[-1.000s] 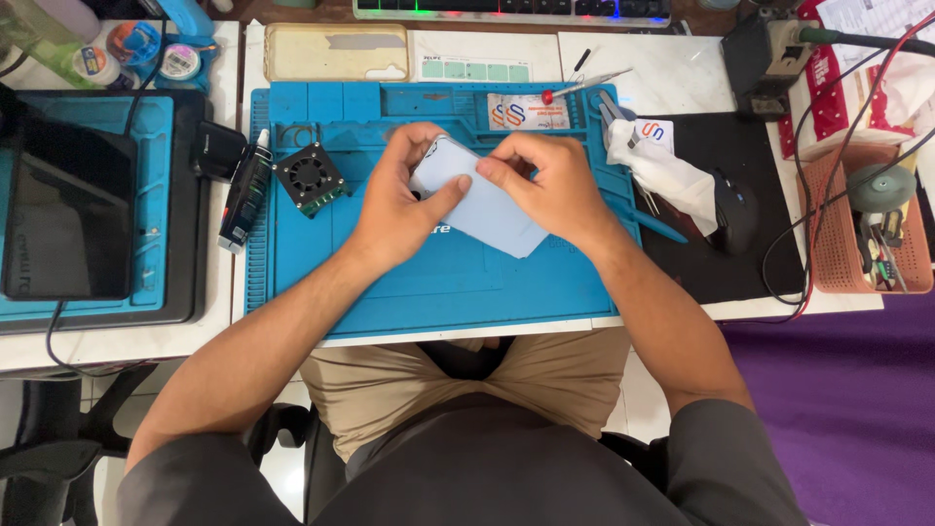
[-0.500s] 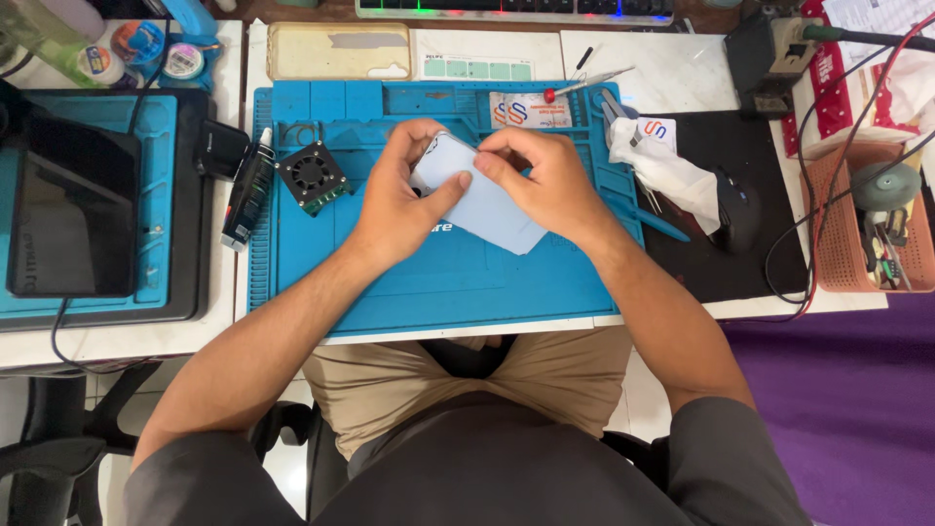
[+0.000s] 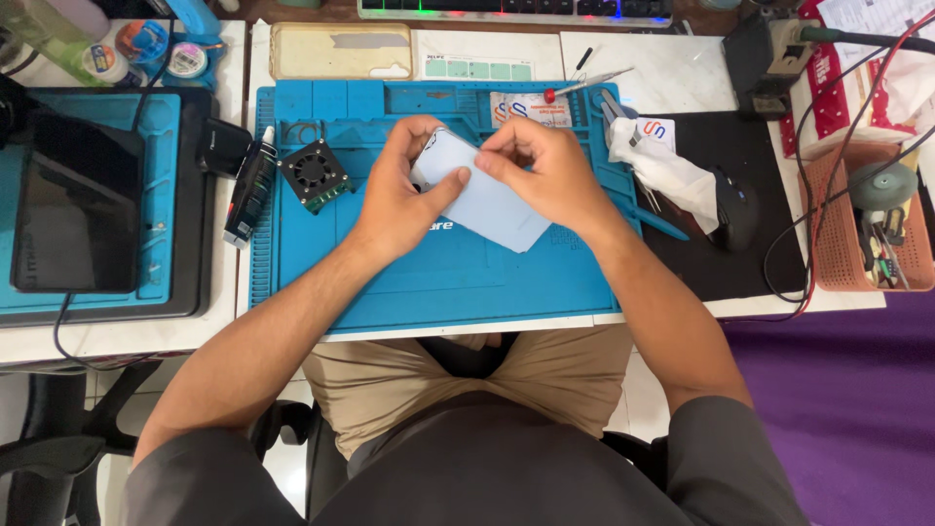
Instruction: The person uses a heat gun on the back of a disassembled smartphone, then places a new back cover on it. They press the cover into place and wrap multiple rubber bands around the phone to hold it together while the adhesive sets.
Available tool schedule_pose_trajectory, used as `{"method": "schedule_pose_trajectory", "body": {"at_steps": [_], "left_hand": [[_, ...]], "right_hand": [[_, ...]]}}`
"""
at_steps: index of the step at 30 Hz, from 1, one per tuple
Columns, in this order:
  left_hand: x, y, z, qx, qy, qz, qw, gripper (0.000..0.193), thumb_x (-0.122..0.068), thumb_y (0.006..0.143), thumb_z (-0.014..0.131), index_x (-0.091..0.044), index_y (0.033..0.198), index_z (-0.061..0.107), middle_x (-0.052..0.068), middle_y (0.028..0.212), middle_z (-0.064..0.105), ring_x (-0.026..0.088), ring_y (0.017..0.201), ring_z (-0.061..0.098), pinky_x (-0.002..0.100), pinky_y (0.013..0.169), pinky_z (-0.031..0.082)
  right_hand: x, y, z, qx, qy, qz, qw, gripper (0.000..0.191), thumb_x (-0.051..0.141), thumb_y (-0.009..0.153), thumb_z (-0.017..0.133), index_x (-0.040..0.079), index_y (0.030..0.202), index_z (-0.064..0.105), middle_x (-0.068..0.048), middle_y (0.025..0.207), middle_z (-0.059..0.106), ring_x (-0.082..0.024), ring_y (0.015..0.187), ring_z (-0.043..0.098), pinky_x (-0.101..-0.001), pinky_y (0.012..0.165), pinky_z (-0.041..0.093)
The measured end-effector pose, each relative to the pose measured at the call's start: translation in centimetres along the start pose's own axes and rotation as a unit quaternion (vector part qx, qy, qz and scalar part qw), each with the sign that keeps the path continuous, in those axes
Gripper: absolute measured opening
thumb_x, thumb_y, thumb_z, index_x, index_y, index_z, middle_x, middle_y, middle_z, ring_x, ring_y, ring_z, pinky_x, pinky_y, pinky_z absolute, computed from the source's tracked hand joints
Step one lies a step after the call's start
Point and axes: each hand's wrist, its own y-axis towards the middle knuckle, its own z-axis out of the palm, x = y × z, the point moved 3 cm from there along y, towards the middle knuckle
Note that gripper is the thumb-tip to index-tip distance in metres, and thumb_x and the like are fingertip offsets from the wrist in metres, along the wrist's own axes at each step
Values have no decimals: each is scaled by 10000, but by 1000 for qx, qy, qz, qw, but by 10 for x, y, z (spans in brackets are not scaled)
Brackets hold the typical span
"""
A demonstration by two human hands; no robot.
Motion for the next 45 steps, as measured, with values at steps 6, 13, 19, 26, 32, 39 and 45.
{"method": "schedule_pose_trajectory", "body": {"at_steps": [6,13,19,26,32,39,45], "left_hand": [[0,-1,1,10,-26,-36,999,443,8,955,735,-48,1299,462,82,1169,647,131,1103,633,280,930,551],[1,1,0,9,-13,-22,1000,448,10,955,742,-42,1301,464,86,1170,640,131,1102,624,282,930,550],[1,2,-1,2,-8,-7,1000,449,18,956,748,-42,1301,466,84,1161,636,134,1087,619,282,928,543],[5,1,-3,13,-12,-15,1000,444,19,958,747,-52,1294,465,78,1157,637,130,1087,621,279,922,545],[19,8,-12,10,-34,-55,998,449,13,936,753,-62,1263,454,78,1138,632,129,1052,628,274,854,560],[27,8,-33,54,9,-200,978,404,-62,854,762,-106,1205,567,46,1026,617,98,866,610,250,719,516],[39,10,-46,61,61,-178,980,171,-136,858,804,-79,923,657,7,954,639,108,883,609,258,777,508]], "right_hand": [[3,5,-5,-42,-35,-3,999,158,161,1064,609,43,1054,712,2,860,736,-72,764,695,-247,667,532],[17,1,-1,0,-56,-75,996,154,158,996,691,13,1042,720,-51,826,725,-118,740,690,-278,656,543],[-1,-1,-23,-58,-56,-12,997,119,126,1037,684,21,996,723,-32,799,735,-110,733,696,-269,674,524],[3,-2,-10,-23,-44,-109,993,147,118,999,743,0,1082,723,-96,1015,764,-138,957,716,-289,845,557],[6,-3,-22,97,-80,-75,989,270,85,969,680,-1,1224,710,-108,1113,758,-166,975,718,-291,805,554],[-40,-93,-88,-165,-35,199,965,110,94,948,763,-5,996,765,-76,687,680,-151,503,542,-265,455,382],[-47,-199,-87,-229,-146,72,960,119,30,1073,638,-21,984,698,-82,843,716,-88,758,656,-234,685,489]]}}
